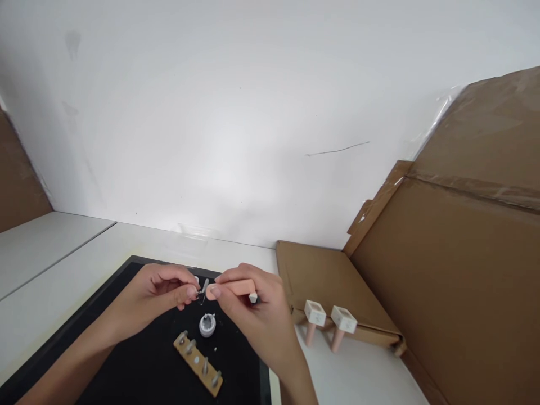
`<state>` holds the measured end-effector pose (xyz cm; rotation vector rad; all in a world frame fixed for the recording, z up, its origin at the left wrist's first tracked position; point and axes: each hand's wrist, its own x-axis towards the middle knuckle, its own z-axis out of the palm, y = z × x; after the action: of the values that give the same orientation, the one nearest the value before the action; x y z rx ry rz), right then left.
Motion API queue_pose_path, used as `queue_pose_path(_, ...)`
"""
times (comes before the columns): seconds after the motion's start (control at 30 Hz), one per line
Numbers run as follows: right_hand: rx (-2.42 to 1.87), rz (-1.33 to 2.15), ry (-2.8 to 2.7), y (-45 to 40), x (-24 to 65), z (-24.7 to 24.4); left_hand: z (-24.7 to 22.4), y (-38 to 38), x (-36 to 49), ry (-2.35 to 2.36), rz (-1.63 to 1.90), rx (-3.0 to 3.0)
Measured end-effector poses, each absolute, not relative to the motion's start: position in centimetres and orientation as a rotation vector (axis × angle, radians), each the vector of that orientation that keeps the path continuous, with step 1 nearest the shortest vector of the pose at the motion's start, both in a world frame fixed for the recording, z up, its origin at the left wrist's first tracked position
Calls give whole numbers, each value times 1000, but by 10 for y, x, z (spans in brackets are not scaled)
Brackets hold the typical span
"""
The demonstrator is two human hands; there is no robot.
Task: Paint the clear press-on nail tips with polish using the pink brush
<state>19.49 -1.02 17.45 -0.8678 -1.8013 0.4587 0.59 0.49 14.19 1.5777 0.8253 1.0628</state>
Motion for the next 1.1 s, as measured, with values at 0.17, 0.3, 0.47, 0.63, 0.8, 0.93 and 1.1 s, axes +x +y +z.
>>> queue_pose_path(0.17, -870, 444, -1800, -9, 195, 173, 144, 4, 6, 828, 1075, 1585)
queue_pose_path(0.3, -899, 443, -1798, -8, 196, 173, 144, 4, 6, 847, 1067, 1593)
queue_pose_path(0.47, -904, 432, -1785, -7, 196, 173, 143, 4, 5, 839, 1063, 1597)
queue_pose_path(0.63, -893, 459, -1763, -8, 195, 174, 143, 4, 4, 833, 1064, 1576)
queue_pose_path(0.8, -919, 515, -1708, -8, 193, 173, 143, 3, 3, 837, 1059, 1588)
queue_pose_path(0.93, -923, 540, -1686, -6, 192, 170, 142, 3, 3, 823, 1069, 1579)
queue_pose_path(1.1, -907, 659, -1629, -4, 191, 169, 143, 4, 2, 836, 1089, 1575)
